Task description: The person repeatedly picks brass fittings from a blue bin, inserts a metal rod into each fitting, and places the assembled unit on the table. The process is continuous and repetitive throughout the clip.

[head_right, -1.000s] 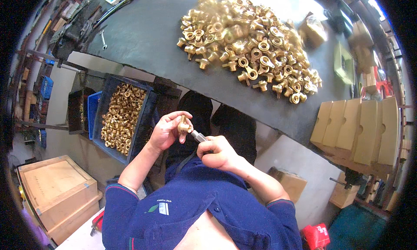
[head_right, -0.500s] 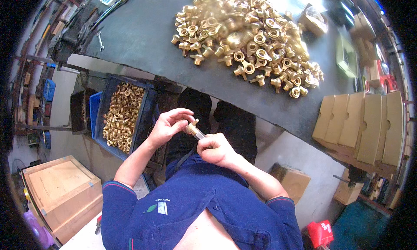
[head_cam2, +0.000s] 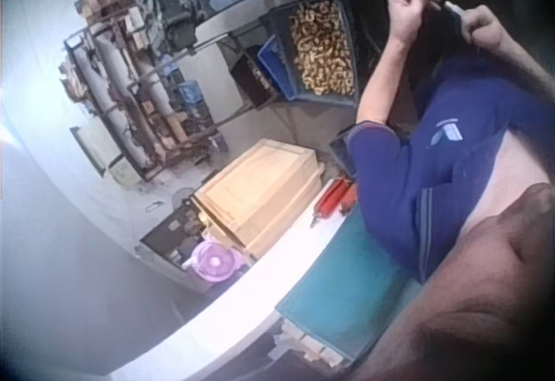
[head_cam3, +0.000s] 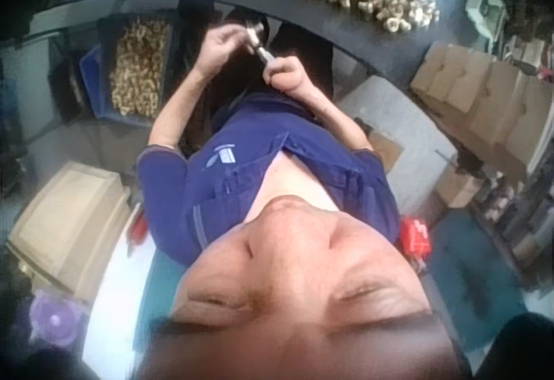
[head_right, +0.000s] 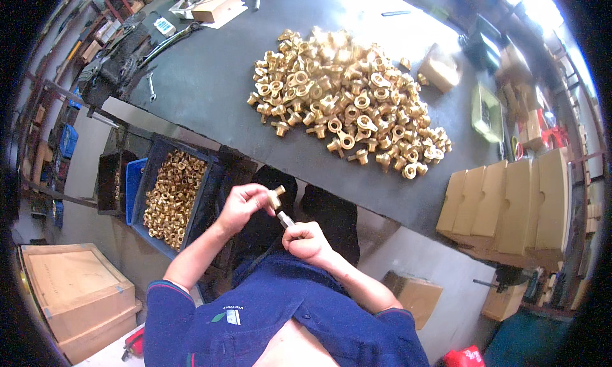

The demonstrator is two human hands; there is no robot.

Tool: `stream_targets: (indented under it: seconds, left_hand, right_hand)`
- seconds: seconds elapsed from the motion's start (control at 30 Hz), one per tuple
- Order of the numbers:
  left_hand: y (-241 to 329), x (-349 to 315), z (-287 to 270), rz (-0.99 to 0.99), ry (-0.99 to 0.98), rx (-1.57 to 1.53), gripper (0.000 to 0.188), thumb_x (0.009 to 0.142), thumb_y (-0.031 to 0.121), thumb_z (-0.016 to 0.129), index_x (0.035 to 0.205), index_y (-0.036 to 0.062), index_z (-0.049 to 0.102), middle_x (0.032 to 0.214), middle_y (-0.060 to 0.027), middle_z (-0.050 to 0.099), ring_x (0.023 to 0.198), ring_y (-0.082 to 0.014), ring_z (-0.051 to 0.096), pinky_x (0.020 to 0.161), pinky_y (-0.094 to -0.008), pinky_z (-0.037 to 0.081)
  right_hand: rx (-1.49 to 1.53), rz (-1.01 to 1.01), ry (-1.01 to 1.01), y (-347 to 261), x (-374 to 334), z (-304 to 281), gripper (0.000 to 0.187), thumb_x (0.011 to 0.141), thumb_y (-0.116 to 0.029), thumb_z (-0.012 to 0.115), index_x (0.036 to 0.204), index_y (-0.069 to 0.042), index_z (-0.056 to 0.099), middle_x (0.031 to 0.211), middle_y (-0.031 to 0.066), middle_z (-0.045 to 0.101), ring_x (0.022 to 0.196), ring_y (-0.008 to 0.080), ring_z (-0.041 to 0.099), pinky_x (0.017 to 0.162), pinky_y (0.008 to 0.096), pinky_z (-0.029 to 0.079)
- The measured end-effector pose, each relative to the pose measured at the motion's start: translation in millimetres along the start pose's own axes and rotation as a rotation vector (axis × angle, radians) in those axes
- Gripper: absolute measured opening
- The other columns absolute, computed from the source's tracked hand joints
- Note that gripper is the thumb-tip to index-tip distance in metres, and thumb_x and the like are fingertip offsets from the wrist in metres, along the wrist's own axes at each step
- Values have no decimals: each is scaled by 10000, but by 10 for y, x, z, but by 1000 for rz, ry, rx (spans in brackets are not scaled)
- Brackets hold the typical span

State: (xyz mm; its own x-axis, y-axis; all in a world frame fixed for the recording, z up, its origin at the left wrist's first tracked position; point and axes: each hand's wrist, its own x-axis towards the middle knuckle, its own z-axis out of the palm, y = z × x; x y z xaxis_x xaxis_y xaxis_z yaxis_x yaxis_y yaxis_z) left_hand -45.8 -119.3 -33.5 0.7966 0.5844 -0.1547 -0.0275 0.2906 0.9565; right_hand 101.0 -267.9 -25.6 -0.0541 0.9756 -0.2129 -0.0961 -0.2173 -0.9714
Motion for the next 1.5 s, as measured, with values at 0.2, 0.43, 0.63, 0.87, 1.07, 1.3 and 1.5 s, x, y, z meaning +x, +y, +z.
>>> stream_targets:
  seconds: [0.2,0.43,0.63,0.87,1.07,1.3,1.5]
  left_hand:
    - [658,1023,-370,86,27,108,183,877,154,525,861,-12,600,783,-56,609,604,-133,576,601,-265,489]
    - [1309,2392,-390,486,367,962,188,799,207,590,793,28,648,681,-89,629,583,-148,592,568,-298,466]
    - [1330,3221,-343,406,583,1192,247,792,322,550,863,118,670,859,-109,650,829,-281,620,726,-373,487]
    - [1231,3268,-476,567,360,1216,302,804,332,533,954,93,639,859,-132,646,846,-305,608,763,-383,474]
    - [1307,1711,-1108,623,362,1127,215,800,216,594,930,50,635,730,-149,626,698,-263,616,609,-340,470]
    - [70,-507,-2505,55,803,447,242,771,38,574,1009,46,611,840,-64,653,696,-131,612,585,-248,477]
    - [-1114,-1056,-2703,-533,617,1025,420,723,80,549,1143,77,563,989,-145,625,934,-259,598,822,-369,479]
  right_hand:
    - [90,9,82,134,-124,-143,113,563,-34,504,638,-6,582,626,21,556,628,114,499,593,250,391]
    - [145,-42,221,131,-329,-250,154,551,-4,488,649,5,606,624,12,563,555,79,465,505,210,338]
    - [153,-24,280,228,-451,-304,170,533,19,478,648,7,603,628,17,565,572,85,473,517,206,344]
    - [181,58,308,223,-431,-296,163,567,10,469,659,-3,603,614,19,555,519,82,459,483,202,337]
    - [209,69,242,255,-292,-152,147,564,6,481,657,15,595,585,17,519,489,71,405,459,206,284]
    - [127,221,91,298,-123,-85,189,525,50,438,630,16,592,652,43,582,622,103,508,584,219,368]
    - [-1,228,3,155,98,98,197,527,57,427,630,14,589,656,48,587,635,116,525,610,228,393]
